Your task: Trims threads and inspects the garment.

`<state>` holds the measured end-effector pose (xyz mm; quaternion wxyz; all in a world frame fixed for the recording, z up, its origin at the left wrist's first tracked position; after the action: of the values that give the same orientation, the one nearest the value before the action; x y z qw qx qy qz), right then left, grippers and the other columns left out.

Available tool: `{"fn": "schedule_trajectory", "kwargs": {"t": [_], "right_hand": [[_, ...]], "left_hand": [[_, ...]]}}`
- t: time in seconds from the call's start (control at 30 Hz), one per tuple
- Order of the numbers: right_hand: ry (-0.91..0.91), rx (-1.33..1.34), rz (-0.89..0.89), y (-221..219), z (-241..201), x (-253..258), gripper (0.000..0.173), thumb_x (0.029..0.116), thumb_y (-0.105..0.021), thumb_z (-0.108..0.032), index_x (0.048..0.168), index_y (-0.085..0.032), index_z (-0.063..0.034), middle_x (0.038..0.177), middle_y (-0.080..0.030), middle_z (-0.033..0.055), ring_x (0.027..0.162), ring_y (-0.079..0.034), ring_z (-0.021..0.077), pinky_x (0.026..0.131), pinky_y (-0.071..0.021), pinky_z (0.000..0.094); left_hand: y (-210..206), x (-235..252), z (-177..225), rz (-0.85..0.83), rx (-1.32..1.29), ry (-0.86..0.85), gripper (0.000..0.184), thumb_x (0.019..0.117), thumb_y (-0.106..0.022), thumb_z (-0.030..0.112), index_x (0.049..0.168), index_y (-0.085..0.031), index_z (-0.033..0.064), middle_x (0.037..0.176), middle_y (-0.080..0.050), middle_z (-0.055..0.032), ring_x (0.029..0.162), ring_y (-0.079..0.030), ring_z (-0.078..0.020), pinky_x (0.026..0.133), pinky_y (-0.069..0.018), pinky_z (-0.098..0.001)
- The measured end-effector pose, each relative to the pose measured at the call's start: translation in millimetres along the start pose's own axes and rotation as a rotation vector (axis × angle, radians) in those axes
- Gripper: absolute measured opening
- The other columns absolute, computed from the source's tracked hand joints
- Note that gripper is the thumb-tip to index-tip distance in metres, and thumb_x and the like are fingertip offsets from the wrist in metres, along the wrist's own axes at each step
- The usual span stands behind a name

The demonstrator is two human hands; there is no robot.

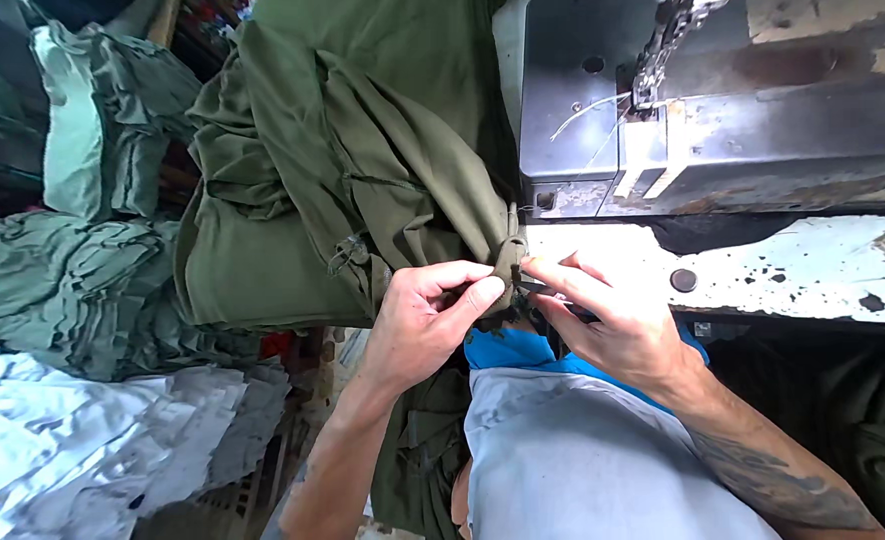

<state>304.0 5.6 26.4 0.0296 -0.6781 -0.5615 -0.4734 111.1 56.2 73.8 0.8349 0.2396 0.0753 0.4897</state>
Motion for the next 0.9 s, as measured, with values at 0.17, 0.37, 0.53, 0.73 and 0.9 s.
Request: {"fn": "schedule_trajectory", "kwargs": {"t": [0.17,0.37,0.53,0.73,0.9], "right_hand": [[-0.156,0.458,0.093,8.3,2.8,2.3,0.03,0.0901,-0.07,-0.001,0.119,-0.067,0.0092,0.099,-0.069,0.0068,0.079,-0.059,-0.0037,0.072,-0.0521,0.0103],[-0.239,0.531,-0.071,3.7,13.7,17.3,0.044,0.0874,-0.068,-0.005,0.129,-0.061,0.0092,0.103,-0.064,0.009,0.063,-0.048,-0.0042,0.053,-0.0406,0.0085],[-0.217,0.798,-0.51,-12.4,48.8,48.2,0.015,0.0931,-0.069,-0.012,0.102,-0.072,-0.0003,0.087,-0.068,-0.0063,0.073,-0.055,-0.0109,0.064,-0.0448,0.0084],[-0.358,0.527,-0.288,-1.1,36.4,31.5,0.009,0.0951,-0.069,-0.013,0.098,-0.071,-0.0049,0.079,-0.063,-0.004,0.062,-0.052,-0.0047,0.055,-0.0429,0.0104],[-0.332,0.222,-0.114,16.1,9.0,8.9,0.037,0.0953,-0.064,-0.018,0.128,-0.07,-0.0003,0.093,-0.063,0.0053,0.072,-0.051,0.0024,0.062,-0.0414,0.0159]], "left_hand": [[-1.3,0.6,-2.7,-0.023,-0.02,0.032,0.014,0.096,-0.06,0.005,0.09,-0.073,0.0074,0.073,-0.066,0.0104,0.06,-0.057,0.0072,0.053,-0.0464,-0.0083],[0.6,0.9,-3.0,-0.049,-0.096,0.124,0.013,0.0963,-0.06,0.003,0.092,-0.07,0.0108,0.074,-0.067,0.0098,0.063,-0.061,0.0044,0.056,-0.0503,-0.01],[2.7,3.1,-1.7,-0.084,-0.026,0.106,0.011,0.097,-0.059,0.006,0.091,-0.066,0.0113,0.072,-0.061,0.0103,0.06,-0.056,0.0058,0.055,-0.0465,-0.009],[5.3,3.9,-6.6,-0.112,-0.082,0.18,0.019,0.1014,-0.057,0.009,0.088,-0.068,0.0127,0.067,-0.061,0.0084,0.055,-0.054,0.0032,0.05,-0.0436,-0.0105],[3.0,7.7,-5.5,-0.09,-0.176,0.204,0.019,0.1007,-0.057,0.007,0.089,-0.071,0.0125,0.069,-0.065,0.0072,0.058,-0.059,0.0014,0.053,-0.0495,-0.013]]}}
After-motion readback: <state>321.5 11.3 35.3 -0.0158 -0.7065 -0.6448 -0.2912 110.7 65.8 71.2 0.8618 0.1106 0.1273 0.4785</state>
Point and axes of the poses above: each hand's wrist, its own x-axis towards the middle knuckle, its own y-axis out of the back of the hand, z = x × y, the point moved 2 cm from there along x, towards the middle knuckle
